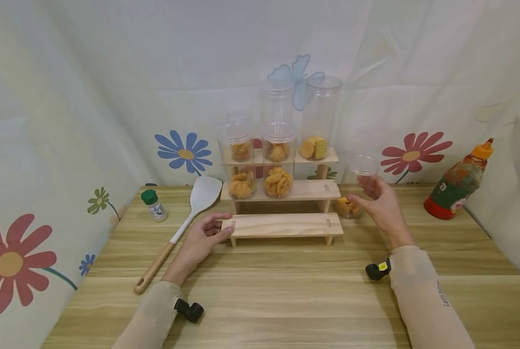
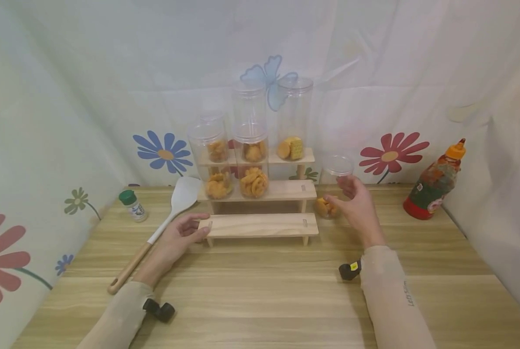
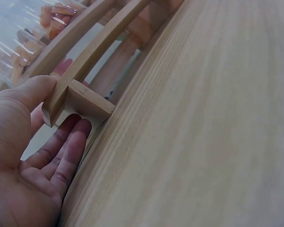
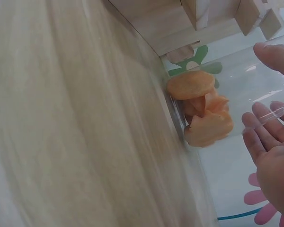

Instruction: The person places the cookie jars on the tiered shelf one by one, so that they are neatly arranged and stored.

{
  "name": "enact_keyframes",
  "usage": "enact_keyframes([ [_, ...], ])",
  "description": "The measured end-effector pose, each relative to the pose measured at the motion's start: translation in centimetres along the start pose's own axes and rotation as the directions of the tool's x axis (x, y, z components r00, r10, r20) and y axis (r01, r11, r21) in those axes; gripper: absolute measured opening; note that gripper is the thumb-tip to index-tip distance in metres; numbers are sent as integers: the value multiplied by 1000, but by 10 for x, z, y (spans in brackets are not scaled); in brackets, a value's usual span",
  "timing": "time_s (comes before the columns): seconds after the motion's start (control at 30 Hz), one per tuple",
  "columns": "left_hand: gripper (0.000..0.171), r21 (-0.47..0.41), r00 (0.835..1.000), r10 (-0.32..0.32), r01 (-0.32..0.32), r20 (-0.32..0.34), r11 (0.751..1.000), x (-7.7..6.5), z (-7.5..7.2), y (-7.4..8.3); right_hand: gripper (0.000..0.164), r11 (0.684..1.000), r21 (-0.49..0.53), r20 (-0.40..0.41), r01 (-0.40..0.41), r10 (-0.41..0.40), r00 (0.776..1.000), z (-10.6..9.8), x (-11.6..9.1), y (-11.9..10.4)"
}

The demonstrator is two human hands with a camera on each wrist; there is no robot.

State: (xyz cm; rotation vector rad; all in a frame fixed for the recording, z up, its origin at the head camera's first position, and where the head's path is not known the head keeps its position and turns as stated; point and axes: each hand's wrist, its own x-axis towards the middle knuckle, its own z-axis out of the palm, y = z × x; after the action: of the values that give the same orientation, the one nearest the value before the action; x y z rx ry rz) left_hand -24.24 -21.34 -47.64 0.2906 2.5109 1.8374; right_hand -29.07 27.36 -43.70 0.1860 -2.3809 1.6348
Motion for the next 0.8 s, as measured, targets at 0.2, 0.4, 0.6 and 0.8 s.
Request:
enact_keyframes([
  [0.2, 44, -8, 1000, -5, 5, 3, 1000, 1, 0, 0, 74, 1000, -28, -8, 7, -7, 1000, 0, -1, -3],
  [0.4, 44, -10, 1000, -7, 7, 6, 1000, 1, 0, -2, 72, 998, -63, -30, -11, 9, 1000, -1, -2, -8],
  [0.6, 43, -7, 1000, -6, 6, 8, 1000, 2, -1, -3, 71, 998, -65, -70, -2, -3, 998, -8, 0, -15],
  [0.8, 42, 8, 1000, -13, 13, 1, 1000, 2, -1, -3, 68, 996, -89, -122, 16, -27, 992, -14, -1, -28],
])
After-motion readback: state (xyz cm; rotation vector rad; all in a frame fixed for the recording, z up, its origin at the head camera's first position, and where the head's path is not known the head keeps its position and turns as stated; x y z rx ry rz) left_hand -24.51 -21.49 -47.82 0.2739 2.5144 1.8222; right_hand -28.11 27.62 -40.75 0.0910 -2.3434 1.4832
